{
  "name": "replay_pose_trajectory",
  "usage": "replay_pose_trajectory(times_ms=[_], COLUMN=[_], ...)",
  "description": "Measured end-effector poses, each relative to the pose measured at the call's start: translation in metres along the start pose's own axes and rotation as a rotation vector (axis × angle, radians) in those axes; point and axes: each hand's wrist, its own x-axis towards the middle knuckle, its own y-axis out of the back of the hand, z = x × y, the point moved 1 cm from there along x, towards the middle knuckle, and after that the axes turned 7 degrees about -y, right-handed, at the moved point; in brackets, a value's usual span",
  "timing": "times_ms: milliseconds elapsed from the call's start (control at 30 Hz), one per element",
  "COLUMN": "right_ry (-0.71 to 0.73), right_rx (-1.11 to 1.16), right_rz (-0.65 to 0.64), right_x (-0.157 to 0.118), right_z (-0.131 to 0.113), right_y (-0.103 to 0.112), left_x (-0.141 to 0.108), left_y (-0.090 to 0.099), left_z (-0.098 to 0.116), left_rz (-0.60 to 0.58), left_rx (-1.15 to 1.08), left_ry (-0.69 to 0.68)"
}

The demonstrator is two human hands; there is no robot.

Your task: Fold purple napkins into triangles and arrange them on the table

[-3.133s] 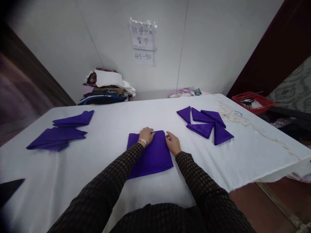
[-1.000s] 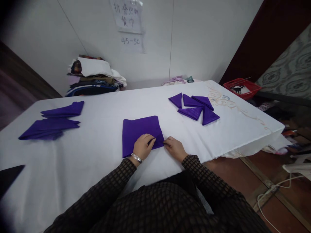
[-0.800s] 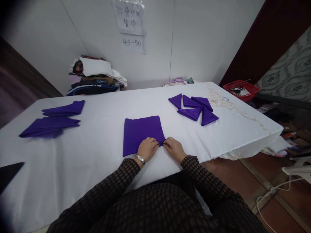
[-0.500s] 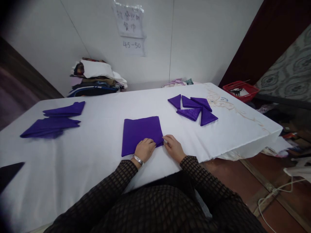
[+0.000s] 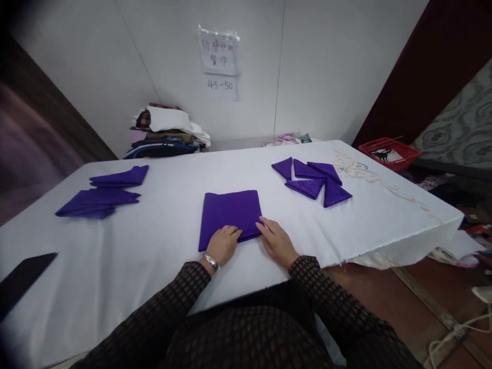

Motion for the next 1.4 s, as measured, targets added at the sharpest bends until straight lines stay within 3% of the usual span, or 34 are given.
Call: replay_pose_trajectory(times_ms=[233, 500, 633, 933, 1033, 1133, 1267, 1400], right_ry=[0.036, 0.056, 0.049, -0.007, -0.003, 0.007, 0.022, 0.027], right_rx=[-0.101, -0.167, -0.202, -0.199, -0.195, -0.210, -0.221, -0.218], right_rz=[-0.147, -0.258, -0.331, -0.472, -0.479, -0.482, -0.491, -0.492], right_x=[-0.001, 0.002, 0.002, -0.003, -0.004, -0.004, -0.005, -0.007], right_z=[0.005, 0.005, 0.003, 0.005, 0.006, 0.007, 0.008, 0.010], right_y=[-0.010, -0.010, -0.010, -0.007, -0.007, -0.008, -0.008, -0.008], left_x=[-0.015, -0.063, -0.077, -0.083, -0.071, -0.039, 0.015, 0.037], left_y=[0.005, 0.020, 0.020, 0.026, 0.035, 0.039, 0.025, 0.001], left_z=[-0.015, -0.052, -0.052, -0.048, -0.051, -0.055, -0.073, -0.107], left_rz=[-0.022, 0.001, 0.021, 0.096, 0.146, 0.200, 0.093, -0.063], left_rx=[0.052, 0.064, 0.041, 0.014, -0.026, -0.054, -0.031, -0.026], left_ry=[0.061, 0.248, 0.289, 0.283, 0.297, 0.243, 0.148, 0.417])
